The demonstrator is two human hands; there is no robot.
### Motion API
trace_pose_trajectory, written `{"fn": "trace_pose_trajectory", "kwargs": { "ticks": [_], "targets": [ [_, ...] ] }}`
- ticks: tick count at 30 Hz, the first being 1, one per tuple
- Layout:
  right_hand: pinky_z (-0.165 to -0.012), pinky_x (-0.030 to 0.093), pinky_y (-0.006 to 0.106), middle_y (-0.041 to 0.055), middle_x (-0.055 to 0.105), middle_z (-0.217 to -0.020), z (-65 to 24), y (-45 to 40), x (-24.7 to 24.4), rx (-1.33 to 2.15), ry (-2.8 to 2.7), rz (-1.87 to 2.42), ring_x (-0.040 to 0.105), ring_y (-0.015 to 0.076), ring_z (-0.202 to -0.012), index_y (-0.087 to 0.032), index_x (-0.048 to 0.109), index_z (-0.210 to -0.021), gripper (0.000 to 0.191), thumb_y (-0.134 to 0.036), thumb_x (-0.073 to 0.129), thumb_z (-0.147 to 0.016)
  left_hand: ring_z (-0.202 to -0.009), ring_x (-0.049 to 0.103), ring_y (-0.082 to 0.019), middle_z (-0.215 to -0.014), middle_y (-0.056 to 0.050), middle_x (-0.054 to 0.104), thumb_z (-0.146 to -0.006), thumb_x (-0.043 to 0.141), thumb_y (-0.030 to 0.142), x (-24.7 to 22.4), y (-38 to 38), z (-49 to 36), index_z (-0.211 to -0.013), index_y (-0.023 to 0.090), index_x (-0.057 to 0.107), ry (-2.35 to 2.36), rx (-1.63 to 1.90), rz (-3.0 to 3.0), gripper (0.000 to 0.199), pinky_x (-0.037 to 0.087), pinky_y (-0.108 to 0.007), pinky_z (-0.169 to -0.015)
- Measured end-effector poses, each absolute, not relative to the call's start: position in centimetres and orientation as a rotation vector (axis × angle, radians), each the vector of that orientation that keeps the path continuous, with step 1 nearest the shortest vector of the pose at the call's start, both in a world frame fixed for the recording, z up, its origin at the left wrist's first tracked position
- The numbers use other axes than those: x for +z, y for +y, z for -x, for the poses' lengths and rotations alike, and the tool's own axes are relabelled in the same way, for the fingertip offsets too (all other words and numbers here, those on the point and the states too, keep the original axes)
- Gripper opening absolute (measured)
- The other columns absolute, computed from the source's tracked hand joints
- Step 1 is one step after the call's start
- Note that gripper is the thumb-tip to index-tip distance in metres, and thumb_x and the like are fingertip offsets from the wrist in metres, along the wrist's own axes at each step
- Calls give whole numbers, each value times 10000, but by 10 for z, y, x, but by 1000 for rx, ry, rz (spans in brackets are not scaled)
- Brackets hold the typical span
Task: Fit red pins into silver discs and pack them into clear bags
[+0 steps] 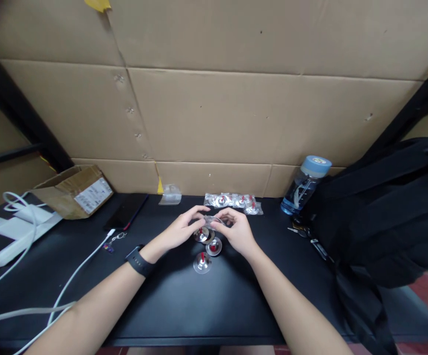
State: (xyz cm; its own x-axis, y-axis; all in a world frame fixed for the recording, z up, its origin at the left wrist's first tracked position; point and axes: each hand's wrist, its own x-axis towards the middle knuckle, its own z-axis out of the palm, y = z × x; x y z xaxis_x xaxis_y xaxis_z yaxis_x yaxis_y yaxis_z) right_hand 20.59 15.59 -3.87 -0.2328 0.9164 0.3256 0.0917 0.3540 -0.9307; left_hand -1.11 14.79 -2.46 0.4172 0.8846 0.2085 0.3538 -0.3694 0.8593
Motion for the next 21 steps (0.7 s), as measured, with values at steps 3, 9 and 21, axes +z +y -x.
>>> {"fn": "trace_pose_trajectory", "kwargs": {
  "ticks": [3,9,21],
  "targets": [
    [-726,536,331,31,733,-824,-206,156,-41,1113,-1569,893,686,197,-768,-212,674,-863,282,-456,803,-805,-775,690,-164,-1030,-38,752,-881,660,299,-29,148,13,-1359,230,542,1010,797,-1963,497,525,-276,-743],
    [-683,531,318,38,740,-790,-207,154,-39,1062,-1647,969,690,200,-729,-205,704,-832,250,-449,750,-859,-949,705,-221,-1057,-50,767,-784,787,298,-32,151,16,-1218,231,679,1073,767,-2173,451,512,-319,-883],
    [-691,562,323,45,729,-843,-209,156,-38,1031,-1632,964,692,199,-725,-210,712,-924,282,-488,709,-880,-842,722,-194,-988,-33,781,-936,625,352,-36,153,12,-1000,243,782,1184,943,-2064,202,545,-281,-740]
  ]
}}
